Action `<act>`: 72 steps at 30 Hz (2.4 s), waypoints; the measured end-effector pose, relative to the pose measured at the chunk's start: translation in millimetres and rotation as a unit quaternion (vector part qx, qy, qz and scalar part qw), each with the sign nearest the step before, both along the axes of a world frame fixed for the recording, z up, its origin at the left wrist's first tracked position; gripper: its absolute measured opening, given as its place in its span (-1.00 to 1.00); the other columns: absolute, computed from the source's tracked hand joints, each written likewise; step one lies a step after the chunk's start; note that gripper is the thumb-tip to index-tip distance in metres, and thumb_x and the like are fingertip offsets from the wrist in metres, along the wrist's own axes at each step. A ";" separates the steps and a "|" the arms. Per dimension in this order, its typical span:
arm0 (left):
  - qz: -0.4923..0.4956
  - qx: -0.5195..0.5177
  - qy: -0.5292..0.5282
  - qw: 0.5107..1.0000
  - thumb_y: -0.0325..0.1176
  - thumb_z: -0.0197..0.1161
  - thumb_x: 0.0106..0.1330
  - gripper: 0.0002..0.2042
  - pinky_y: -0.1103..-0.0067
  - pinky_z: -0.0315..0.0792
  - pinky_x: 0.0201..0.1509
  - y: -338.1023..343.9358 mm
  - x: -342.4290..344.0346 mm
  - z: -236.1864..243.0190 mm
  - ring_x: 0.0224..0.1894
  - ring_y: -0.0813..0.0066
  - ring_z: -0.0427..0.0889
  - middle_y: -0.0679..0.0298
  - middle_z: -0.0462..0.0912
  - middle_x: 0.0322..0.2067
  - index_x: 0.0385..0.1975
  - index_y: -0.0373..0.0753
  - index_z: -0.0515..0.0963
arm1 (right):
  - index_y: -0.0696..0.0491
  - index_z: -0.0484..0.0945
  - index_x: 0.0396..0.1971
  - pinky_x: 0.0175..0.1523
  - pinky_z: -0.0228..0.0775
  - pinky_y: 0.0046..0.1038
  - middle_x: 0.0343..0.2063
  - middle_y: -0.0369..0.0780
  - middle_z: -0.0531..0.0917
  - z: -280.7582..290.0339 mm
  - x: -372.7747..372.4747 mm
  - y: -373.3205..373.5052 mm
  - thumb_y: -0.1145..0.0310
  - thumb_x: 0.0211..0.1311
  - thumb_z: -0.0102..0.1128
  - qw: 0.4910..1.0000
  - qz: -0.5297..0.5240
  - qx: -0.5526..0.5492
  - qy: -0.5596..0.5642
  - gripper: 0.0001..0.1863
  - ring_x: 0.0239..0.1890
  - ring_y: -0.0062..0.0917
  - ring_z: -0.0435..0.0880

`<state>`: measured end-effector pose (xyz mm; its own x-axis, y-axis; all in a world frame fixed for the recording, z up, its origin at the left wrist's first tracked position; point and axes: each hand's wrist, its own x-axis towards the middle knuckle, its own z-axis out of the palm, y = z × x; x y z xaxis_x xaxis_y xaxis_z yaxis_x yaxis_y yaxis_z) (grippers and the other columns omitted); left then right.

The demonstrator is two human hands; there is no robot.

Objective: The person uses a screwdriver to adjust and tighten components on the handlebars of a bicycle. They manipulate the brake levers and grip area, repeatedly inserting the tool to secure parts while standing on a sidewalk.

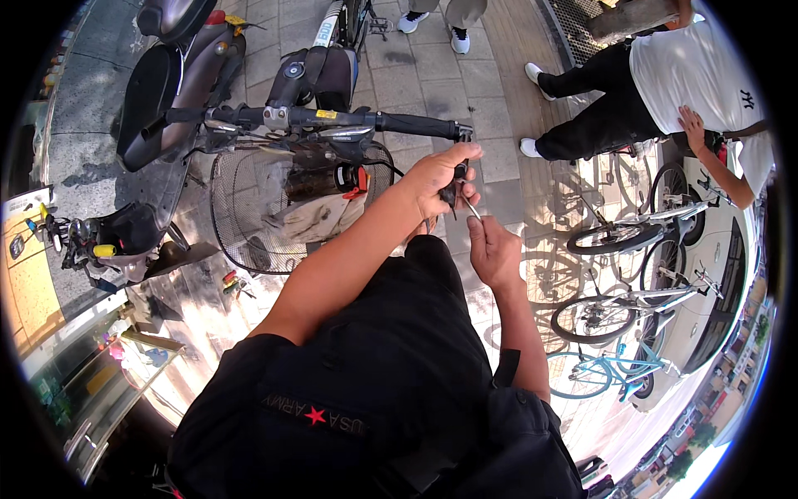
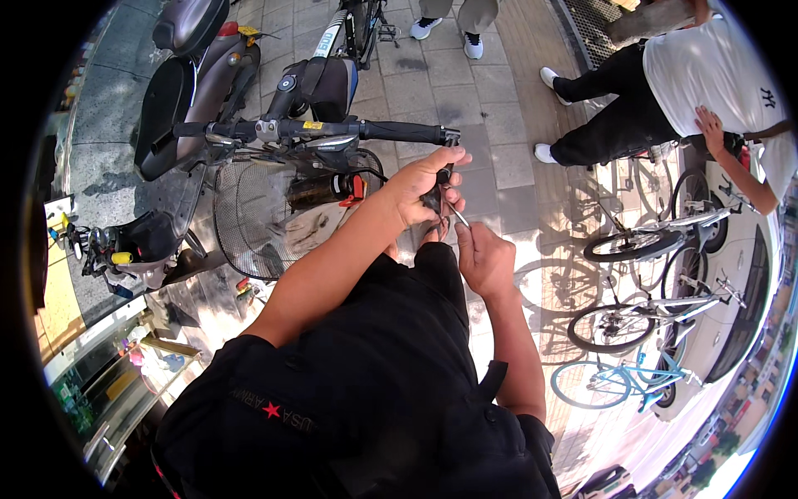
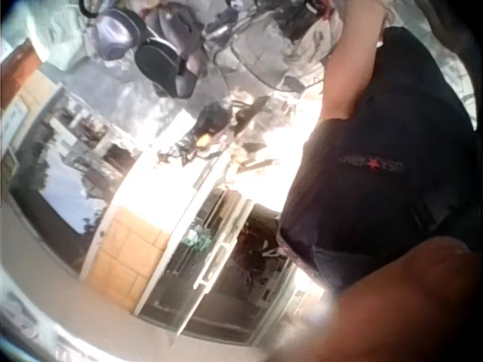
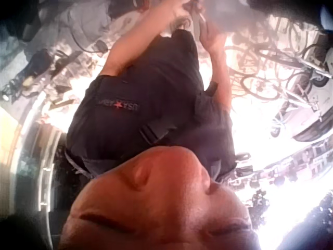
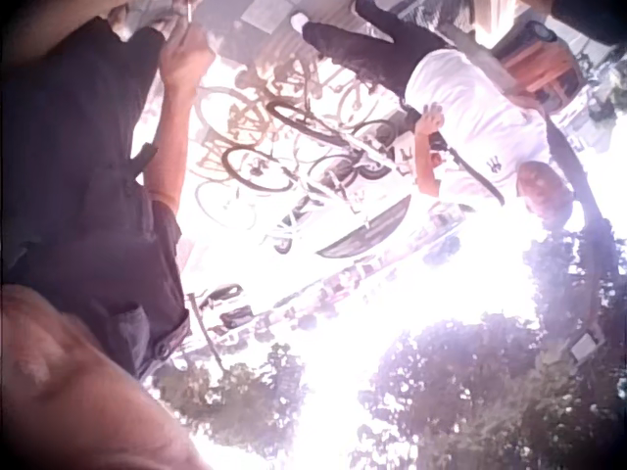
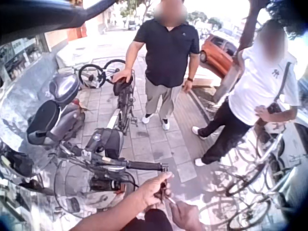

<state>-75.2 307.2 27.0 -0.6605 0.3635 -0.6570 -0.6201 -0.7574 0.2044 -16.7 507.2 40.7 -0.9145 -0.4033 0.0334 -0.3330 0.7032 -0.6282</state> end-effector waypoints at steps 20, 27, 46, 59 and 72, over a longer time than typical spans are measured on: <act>-0.341 -0.812 0.324 0.346 -0.14 0.58 0.21 -0.41 0.37 0.63 -0.12 -22.6 15.3 95.3 -0.16 0.29 0.72 0.21 0.65 -0.19 0.17 -0.27 0.56 | 0.02 0.65 -0.24 -0.62 -0.09 -0.58 -0.45 -0.36 0.63 -77.1 -110.6 -78.2 0.00 0.50 0.31 0.585 -0.119 -0.604 -0.529 -0.65 -0.71 -0.81 0.20; -0.388 -0.725 0.456 0.342 -0.21 0.55 0.25 -0.44 0.37 0.56 0.27 -33.6 -41.9 75.9 0.22 0.16 0.70 0.11 0.67 0.22 0.26 -0.12 0.60 | 0.10 0.66 -0.15 -0.63 -0.02 -0.54 -0.50 -0.37 0.59 -71.8 -99.5 -82.8 0.01 0.54 0.25 0.575 -0.170 -0.604 -0.525 -0.61 -0.68 -0.76 0.23; -0.335 -0.670 0.438 0.496 -0.51 0.46 0.30 -0.65 0.57 0.57 0.18 -47.4 -44.0 50.1 0.08 0.52 0.69 0.12 0.72 0.15 0.10 -0.31 0.66 | 0.08 0.62 0.19 -0.10 0.51 -0.44 -0.23 -0.25 0.73 -111.9 -37.7 -86.9 0.14 0.61 0.09 0.784 -0.182 -0.548 -0.230 -0.61 -0.26 -0.54 0.65; -0.332 -0.666 0.421 0.519 -0.54 0.41 0.34 -0.65 0.62 0.57 0.08 -48.2 -41.7 55.8 -0.01 0.60 0.68 0.20 0.76 0.04 0.12 -0.37 0.64 | 0.08 0.52 -0.02 -0.60 0.06 -0.61 -0.55 -0.41 0.45 -113.0 -56.3 -119.0 0.15 0.66 -0.01 0.299 -0.054 -0.818 -0.487 -0.71 -0.65 -0.74 0.27; -0.339 -0.696 0.298 0.558 -0.21 0.35 0.43 -0.63 0.70 0.23 -0.64 -42.7 -52.2 66.2 -0.65 0.75 0.35 0.42 0.53 -0.56 0.09 -0.34 0.65 | -0.02 0.55 -0.02 -0.64 0.08 -0.58 -0.57 -0.41 0.52 -116.1 -37.8 -150.4 0.11 0.67 0.00 0.133 -0.022 -0.871 -0.472 -0.73 -0.68 -0.69 0.30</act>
